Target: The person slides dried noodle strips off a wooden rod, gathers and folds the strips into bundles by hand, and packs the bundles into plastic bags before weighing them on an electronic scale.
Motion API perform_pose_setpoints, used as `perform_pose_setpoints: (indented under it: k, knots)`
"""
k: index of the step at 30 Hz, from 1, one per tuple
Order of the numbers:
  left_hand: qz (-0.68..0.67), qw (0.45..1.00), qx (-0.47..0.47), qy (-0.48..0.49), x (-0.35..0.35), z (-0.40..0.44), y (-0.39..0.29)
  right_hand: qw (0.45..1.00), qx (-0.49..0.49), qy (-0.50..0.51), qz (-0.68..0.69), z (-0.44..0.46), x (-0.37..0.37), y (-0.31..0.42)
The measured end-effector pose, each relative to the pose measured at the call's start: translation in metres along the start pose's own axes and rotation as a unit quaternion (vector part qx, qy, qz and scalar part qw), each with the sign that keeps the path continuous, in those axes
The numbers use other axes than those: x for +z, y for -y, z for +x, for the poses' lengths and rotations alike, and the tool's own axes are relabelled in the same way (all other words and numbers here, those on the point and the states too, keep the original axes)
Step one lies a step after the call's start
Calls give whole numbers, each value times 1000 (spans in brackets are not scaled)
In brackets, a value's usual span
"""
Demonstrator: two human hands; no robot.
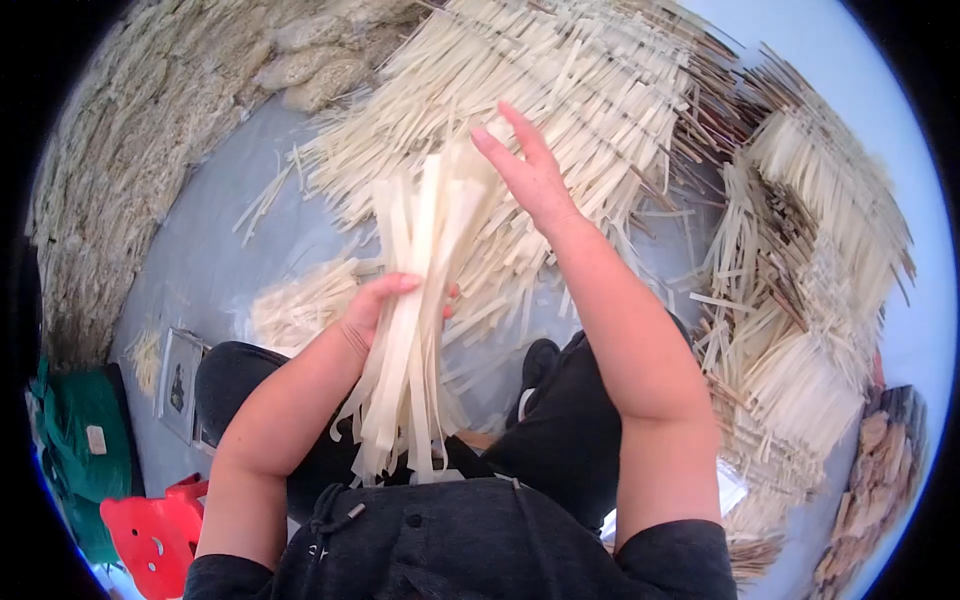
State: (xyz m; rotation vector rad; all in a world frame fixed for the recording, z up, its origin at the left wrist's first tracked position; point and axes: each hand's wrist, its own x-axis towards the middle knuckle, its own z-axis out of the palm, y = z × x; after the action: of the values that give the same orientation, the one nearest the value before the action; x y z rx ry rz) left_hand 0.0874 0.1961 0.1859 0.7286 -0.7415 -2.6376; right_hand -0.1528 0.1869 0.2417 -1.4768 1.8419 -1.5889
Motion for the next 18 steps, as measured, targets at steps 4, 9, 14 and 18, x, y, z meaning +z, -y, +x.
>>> perform_pose_setpoints:
  k: [4,9,14,18]
  knots:
    - [4,994,-54,98,-8,15,10,956,160,103,223,-19,11,2]
    - [-74,996,-10,57,8,21,8,930,218,60,289,-50,42,-12]
    - [-53,992,-51,98,-14,39,13,979,109,37,169,-29,26,-4]
    - [-45,993,-67,84,-12,40,15,977,38,145,154,-18,18,-20]
